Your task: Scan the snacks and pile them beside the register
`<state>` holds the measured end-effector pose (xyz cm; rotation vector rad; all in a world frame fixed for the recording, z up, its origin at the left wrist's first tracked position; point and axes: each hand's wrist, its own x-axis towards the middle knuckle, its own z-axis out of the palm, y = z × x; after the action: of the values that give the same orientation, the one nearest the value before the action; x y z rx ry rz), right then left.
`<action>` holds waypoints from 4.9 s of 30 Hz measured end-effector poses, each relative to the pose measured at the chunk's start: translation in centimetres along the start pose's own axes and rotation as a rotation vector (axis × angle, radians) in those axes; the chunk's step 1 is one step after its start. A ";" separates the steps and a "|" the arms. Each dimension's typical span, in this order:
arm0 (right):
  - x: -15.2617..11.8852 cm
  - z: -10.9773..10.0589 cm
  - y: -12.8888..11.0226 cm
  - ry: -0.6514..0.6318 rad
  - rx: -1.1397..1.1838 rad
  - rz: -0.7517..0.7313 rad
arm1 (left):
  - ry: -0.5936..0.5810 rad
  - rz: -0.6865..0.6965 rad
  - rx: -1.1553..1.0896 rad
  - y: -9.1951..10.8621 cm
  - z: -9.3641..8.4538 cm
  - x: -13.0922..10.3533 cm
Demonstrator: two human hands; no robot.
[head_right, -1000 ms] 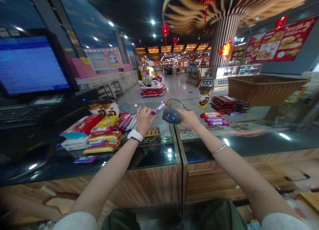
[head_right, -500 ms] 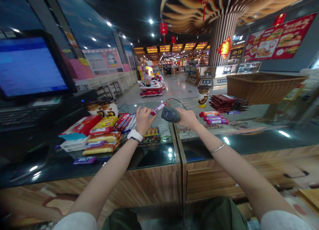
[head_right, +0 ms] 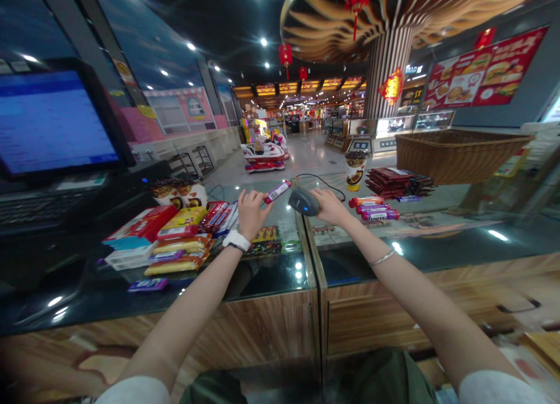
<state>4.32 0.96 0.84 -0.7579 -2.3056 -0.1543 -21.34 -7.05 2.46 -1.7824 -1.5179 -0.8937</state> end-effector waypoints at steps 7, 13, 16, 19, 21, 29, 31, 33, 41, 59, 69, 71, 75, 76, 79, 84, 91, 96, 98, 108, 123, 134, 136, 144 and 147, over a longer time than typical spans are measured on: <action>-0.7 1.8 2.3 -0.124 0.048 0.040 | 0.002 -0.012 -0.029 0.1 -0.3 -0.1; -1.1 2.1 4.2 -0.229 0.043 0.048 | -0.021 -0.023 -0.040 0.2 -0.4 -0.1; -1.2 2.3 4.7 -0.251 0.031 0.077 | -0.027 -0.025 -0.040 0.3 -0.5 0.0; -1.2 2.4 5.0 -0.266 0.029 0.078 | -0.032 -0.018 -0.038 0.4 -0.5 0.0; -1.2 2.4 5.2 -0.276 0.029 0.076 | -0.033 -0.014 -0.037 0.4 -0.5 0.0; -1.0 2.5 5.9 -0.289 0.093 0.008 | -0.017 0.005 -0.043 0.5 -0.5 -0.1; -1.0 2.4 6.1 -0.285 0.131 -0.008 | -0.020 0.013 -0.045 0.5 -0.5 -0.1; -0.9 2.3 6.2 -0.275 0.184 -0.016 | -0.025 0.026 -0.048 0.5 -0.5 0.0; 0.1 0.1 3.9 0.072 0.306 0.007 | -0.028 0.105 -0.096 0.7 -0.6 0.2; 1.1 -0.5 -2.3 0.262 0.076 -0.179 | 0.009 0.197 -0.204 2.5 -2.7 0.2; 3.2 0.6 -6.8 0.126 0.104 -0.246 | -0.118 0.098 -0.108 -0.7 -7.6 -1.5; 3.8 1.0 -8.5 0.102 0.122 -0.275 | -0.129 0.085 -0.087 -2.0 -8.8 -2.4; 5.0 2.3 -12.2 0.077 0.104 -0.313 | -0.134 0.025 -0.038 -4.8 -10.9 -4.6; 5.3 2.7 -13.2 0.071 0.092 -0.316 | -0.139 0.009 -0.025 -5.5 -11.5 -5.1; 6.2 3.7 -15.9 0.052 0.077 -0.323 | -0.144 -0.021 0.010 -7.3 -13.1 -6.4; 7.7 4.9 -20.2 0.030 0.110 -0.342 | -0.108 -0.091 0.078 -10.3 -15.4 -8.5; 9.4 7.2 -25.2 -0.008 0.132 -0.360 | -0.122 -0.172 0.147 -13.8 -17.7 -11.4; 9.9 9.1 -27.4 -0.009 0.169 -0.362 | -0.131 -0.248 0.205 -15.1 -18.2 -13.1; 10.0 9.8 -27.9 -0.012 0.172 -0.358 | -0.143 -0.268 0.234 -15.3 -18.1 -13.6; 9.5 10.9 -27.8 -0.017 0.235 -0.386 | -0.129 -0.315 0.260 -15.5 -17.0 -14.6; 8.8 11.5 -26.9 0.037 0.318 -0.443 | -0.082 -0.281 0.164 -15.0 -17.4 -14.9; 8.4 11.3 -26.8 -0.020 0.375 -0.486 | -0.088 -0.296 0.065 -14.3 -17.9 -15.0; 8.3 11.3 -26.8 -0.021 0.373 -0.483 | -0.096 -0.314 0.056 -14.4 -17.8 -15.0; 8.2 11.5 -26.6 -0.037 0.374 -0.467 | -0.099 -0.311 0.036 -14.1 -18.0 -14.8; 8.2 11.4 -26.7 -0.033 0.351 -0.469 | -0.108 -0.313 0.039 -14.0 -18.0 -14.8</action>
<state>-22.11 -13.54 0.17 -0.0383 -2.4145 0.0551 -38.52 -28.08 1.20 -1.6138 -1.9077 -0.9186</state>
